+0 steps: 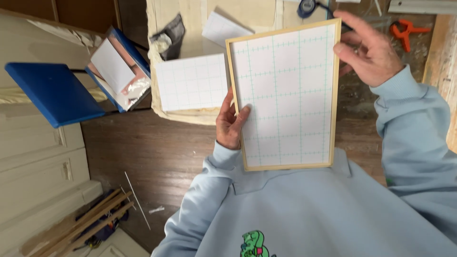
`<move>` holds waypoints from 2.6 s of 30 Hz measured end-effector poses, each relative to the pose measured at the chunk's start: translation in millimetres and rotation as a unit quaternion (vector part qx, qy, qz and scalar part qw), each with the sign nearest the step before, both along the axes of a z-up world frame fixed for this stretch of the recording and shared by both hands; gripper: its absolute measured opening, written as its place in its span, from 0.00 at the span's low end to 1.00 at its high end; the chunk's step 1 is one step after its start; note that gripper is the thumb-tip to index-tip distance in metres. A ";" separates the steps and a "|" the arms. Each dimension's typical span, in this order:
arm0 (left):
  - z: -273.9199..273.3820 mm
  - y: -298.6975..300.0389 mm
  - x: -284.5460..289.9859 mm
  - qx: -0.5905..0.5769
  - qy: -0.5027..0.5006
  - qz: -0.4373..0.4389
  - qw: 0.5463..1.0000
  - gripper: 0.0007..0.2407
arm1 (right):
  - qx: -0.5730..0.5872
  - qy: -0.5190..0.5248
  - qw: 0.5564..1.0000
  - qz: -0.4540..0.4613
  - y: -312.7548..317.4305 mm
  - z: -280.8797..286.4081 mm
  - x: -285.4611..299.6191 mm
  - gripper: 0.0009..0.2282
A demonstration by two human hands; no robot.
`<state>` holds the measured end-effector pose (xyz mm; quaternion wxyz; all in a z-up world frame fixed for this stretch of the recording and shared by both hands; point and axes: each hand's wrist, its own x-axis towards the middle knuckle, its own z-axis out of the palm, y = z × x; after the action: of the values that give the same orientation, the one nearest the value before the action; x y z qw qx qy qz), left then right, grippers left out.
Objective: Organizing and stacking wooden frames and grid-patterned papers at a workshop station.
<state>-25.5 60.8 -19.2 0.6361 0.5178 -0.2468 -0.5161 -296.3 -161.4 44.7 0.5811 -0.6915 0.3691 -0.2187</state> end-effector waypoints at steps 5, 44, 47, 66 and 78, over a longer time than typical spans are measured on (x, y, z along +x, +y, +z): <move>-6.3 17.9 -1.7 0.018 0.005 -0.002 1.000 0.28 | -0.017 0.016 1.000 -0.006 16.0 -8.4 -1.2 0.21; -6.4 43.4 -11.3 -0.011 -0.013 -0.020 1.000 0.27 | -0.080 -0.055 0.991 -0.089 43.9 -11.2 -10.8 0.13; -2.3 45.9 -12.9 -0.009 -0.005 -0.015 1.000 0.27 | -0.084 -0.042 0.991 -0.091 46.8 -13.0 -11.8 0.13; 30.2 -58.4 46.9 -0.096 -0.147 -0.131 0.976 0.21 | -0.072 -0.068 0.990 -0.102 56.7 -10.9 -6.7 0.15; 31.7 -50.4 50.4 -0.057 -0.149 -0.105 0.982 0.19 | -0.067 -0.069 0.990 -0.102 57.4 -17.8 -4.7 0.13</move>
<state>24.9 10.4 12.5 0.5627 0.5228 -0.4211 -0.4823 -300.9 -104.0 27.0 0.5318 -0.6710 0.3815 -0.3485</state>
